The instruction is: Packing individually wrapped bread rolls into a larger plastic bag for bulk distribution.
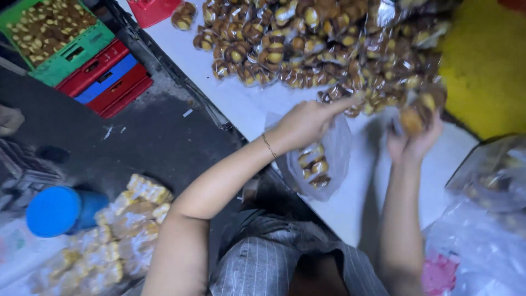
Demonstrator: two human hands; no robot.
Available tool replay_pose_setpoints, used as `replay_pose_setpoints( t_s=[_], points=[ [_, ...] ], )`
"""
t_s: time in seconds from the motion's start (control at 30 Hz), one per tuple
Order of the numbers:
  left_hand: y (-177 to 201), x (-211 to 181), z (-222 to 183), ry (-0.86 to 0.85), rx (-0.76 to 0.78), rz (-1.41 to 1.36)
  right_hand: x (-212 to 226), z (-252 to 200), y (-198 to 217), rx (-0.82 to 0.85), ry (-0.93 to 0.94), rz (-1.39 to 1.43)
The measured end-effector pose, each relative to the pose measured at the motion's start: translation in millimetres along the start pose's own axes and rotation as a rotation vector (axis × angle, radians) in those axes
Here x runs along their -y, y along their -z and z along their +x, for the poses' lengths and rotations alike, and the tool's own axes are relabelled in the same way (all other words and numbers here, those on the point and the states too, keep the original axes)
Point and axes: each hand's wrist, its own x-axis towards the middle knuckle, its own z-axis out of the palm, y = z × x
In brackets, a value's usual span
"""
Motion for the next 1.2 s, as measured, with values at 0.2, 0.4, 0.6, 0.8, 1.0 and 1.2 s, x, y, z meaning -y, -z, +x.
replay_pose_setpoints(
  t_s=[0.2,0.4,0.6,0.8,1.0,1.2],
  points=[
    [-45,-54,26,0.028,0.124,-0.513,-4,-187,12,-0.044,0.164,-0.756],
    [-29,-92,19,-0.149,0.402,-0.596,32,-197,-31,0.361,0.674,-1.591],
    [-125,49,15,-0.091,0.269,-1.225,19,-127,-87,0.864,0.518,-1.779],
    [-199,141,6,0.236,0.228,-1.223,-64,-82,-63,1.054,0.113,-1.891],
    [-231,129,70,0.032,0.152,-1.454,-38,-73,-69,0.975,-0.064,-2.033],
    [-144,37,153,-0.434,0.412,-0.983,-49,-82,-47,0.540,-0.277,-2.358]
  ],
)
